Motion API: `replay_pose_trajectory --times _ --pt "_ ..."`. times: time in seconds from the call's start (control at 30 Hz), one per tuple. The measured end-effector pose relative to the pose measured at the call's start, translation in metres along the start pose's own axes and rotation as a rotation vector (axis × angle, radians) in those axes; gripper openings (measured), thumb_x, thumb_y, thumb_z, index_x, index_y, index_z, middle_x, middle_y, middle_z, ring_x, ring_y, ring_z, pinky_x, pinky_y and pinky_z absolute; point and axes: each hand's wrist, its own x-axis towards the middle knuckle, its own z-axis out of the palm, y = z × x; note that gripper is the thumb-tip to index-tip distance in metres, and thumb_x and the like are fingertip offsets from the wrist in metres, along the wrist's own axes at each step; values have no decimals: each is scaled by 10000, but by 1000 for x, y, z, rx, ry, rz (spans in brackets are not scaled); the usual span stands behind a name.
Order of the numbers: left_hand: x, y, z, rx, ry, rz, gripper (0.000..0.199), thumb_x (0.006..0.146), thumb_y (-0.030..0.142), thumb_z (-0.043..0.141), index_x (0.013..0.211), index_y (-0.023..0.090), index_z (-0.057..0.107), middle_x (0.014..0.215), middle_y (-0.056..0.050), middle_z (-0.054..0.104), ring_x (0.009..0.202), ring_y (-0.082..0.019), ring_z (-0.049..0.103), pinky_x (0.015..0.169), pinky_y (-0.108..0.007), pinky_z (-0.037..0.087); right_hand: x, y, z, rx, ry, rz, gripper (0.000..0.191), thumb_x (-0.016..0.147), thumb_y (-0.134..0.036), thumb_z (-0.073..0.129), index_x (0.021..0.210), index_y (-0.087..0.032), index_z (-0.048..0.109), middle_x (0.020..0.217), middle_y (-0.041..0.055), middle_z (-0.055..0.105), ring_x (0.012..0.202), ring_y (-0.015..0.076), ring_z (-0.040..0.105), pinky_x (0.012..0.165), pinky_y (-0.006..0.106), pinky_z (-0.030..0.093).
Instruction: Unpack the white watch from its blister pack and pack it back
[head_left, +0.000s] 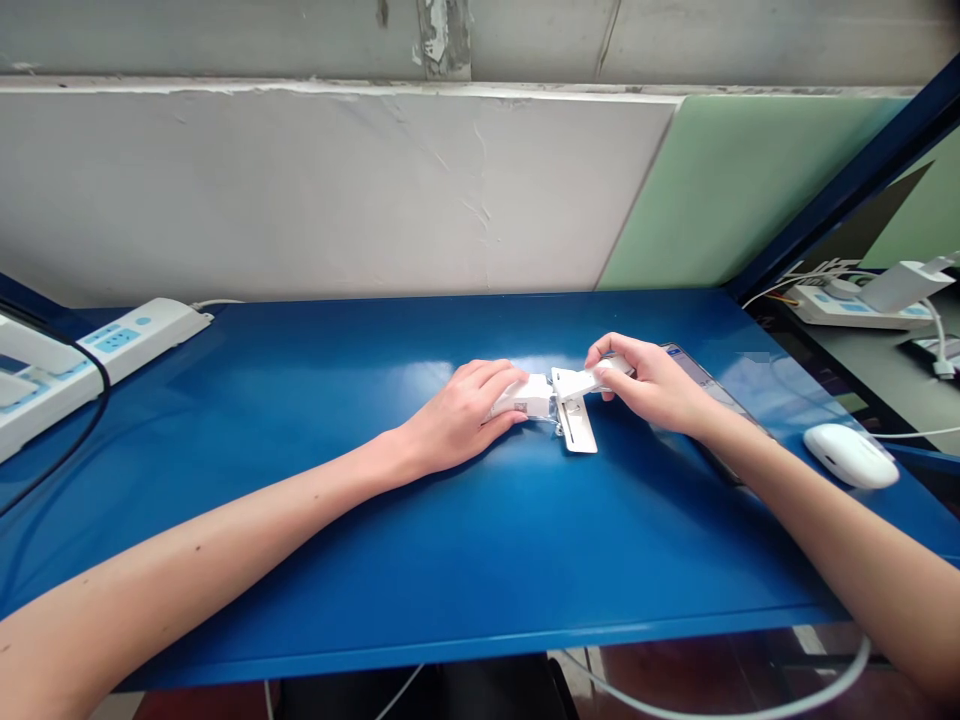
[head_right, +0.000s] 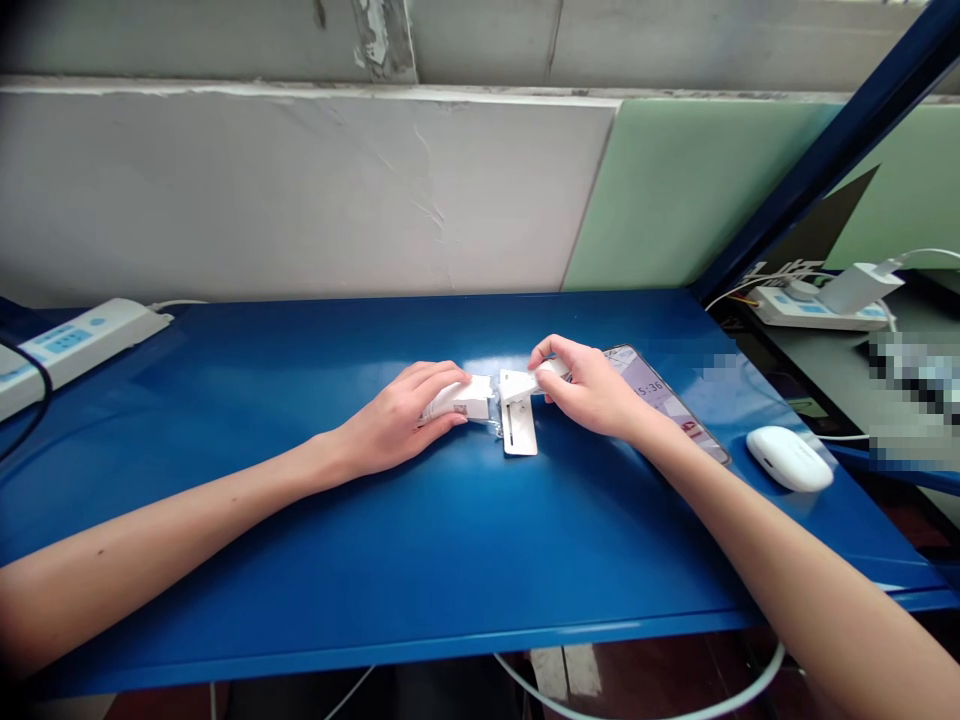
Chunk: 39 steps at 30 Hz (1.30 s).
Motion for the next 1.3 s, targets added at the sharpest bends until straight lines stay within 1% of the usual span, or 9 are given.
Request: replay_pose_trajectory --times 0.2,0.3,0.43,0.53,0.63,0.77,1.0,1.13,1.3 --pt "0 -1 0 -33 -13 38 335 1000 308 564 1294 154 522 1284 -140 631 1241 -289 571 1026 -461 499 0 1 6 217 -33 -61 167 935 -369 535 943 -206 573 846 11 606 662 148 602 602 286 447" --pt "0 -2 0 -44 -15 53 344 994 305 574 1298 153 521 1286 -137 632 1247 -286 564 1034 -453 497 -1 0 10 231 -51 -80 219 962 -417 519 1011 -210 572 847 19 627 708 169 631 613 286 465" --pt "-1 -2 1 -39 -18 64 334 991 281 577 1292 147 524 1270 -139 636 1253 -282 557 1038 -445 494 -7 -5 6 -79 -206 -90 272 982 -450 491 1102 -229 593 713 -3 655 630 175 599 568 284 408" --pt "-1 -2 1 -53 -35 53 343 989 299 580 1297 161 520 1276 -133 634 1256 -282 556 1037 -448 495 -11 -8 2 -325 -252 -101 343 1005 -473 426 1196 -236 584 610 -25 618 535 173 540 532 291 343" --pt "-1 -2 1 -68 -53 37 357 986 319 587 1304 170 522 1278 -129 635 1255 -283 558 1037 -448 495 -12 -8 4 -408 -235 -103 367 1018 -475 379 1212 -229 570 616 -16 621 552 184 549 547 295 339" --pt "0 -2 1 -70 -53 34 365 992 335 576 1313 169 525 1282 -129 637 1250 -282 565 1034 -447 500 -12 -7 13 -439 -145 -104 325 1028 -421 341 1133 -219 573 590 -15 574 551 187 537 546 292 321" --pt "-1 -3 2 -39 -31 45 382 984 341 586 1304 138 535 1294 -163 627 1258 -288 563 1031 -460 507 -15 -12 19 -281 18 -91 252 1007 -433 405 986 -233 557 471 -58 454 433 167 446 486 284 273" --pt "-1 -3 2 -42 -36 33 386 983 351 589 1311 156 533 1298 -150 626 1255 -286 568 1028 -461 509 -14 -9 22 -267 -27 -61 277 1005 -435 395 1043 -227 573 482 -50 496 452 180 487 485 279 292" --pt "-1 -2 1 -40 -53 20 384 976 339 595 1313 163 541 1308 -149 621 1267 -286 561 1040 -463 501 -15 -10 24 -392 -115 -74 363 1010 -462 373 1146 -219 606 579 -6 600 559 203 566 546 288 334"
